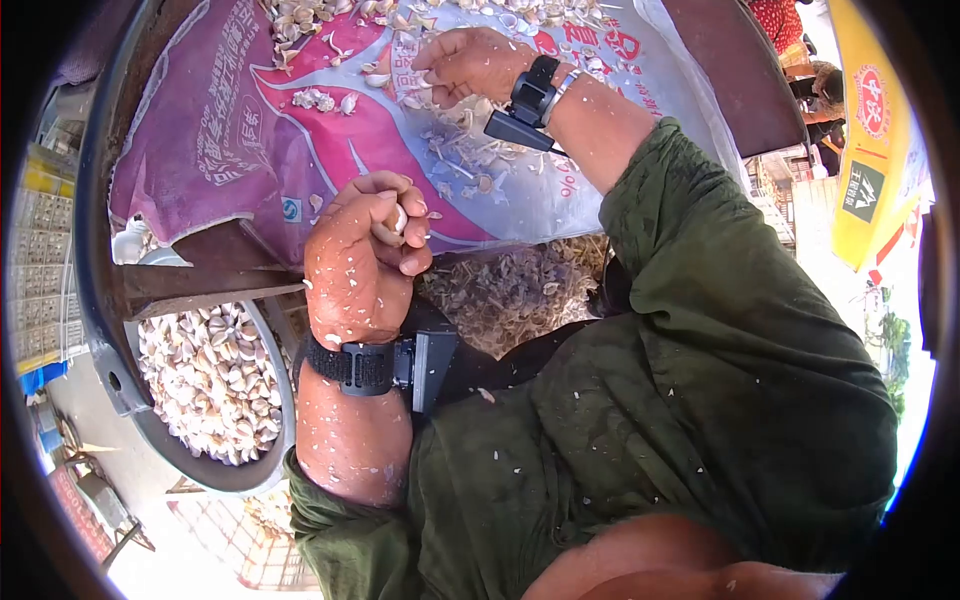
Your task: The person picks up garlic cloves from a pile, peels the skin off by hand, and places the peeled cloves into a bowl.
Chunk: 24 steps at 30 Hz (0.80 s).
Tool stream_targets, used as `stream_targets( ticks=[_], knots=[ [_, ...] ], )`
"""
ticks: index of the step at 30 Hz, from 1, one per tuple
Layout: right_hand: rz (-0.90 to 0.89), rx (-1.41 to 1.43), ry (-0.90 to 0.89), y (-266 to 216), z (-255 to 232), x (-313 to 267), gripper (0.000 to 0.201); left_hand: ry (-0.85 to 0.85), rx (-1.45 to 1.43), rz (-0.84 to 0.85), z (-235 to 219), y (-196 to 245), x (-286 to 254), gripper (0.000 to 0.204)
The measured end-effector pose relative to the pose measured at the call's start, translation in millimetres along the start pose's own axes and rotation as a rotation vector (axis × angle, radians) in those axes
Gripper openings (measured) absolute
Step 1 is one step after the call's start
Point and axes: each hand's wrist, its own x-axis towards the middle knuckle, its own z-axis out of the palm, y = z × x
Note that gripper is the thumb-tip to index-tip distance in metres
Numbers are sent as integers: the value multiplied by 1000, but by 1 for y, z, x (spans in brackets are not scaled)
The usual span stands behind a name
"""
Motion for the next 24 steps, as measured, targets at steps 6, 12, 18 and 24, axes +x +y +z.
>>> stream_targets(
  ticks=[6, 12, 18, 24],
  knots=[
    [-110, 120, -278, -40, 26, -82, 23, 221, 74, -34, 23, -14, 5, 24],
    [-194, -274, -195, -58, 34, -65, 15, 246, -36, -70, 24, -15, 11, 24],
    [-434, -1023, 50, -21, 36, 42, 26, 46, -68, -67, 10, -12, 11, 22],
    [-304, -1416, -46, -26, 51, 63, 34, 74, -24, -47, 10, -10, 10, 21]
  ],
)
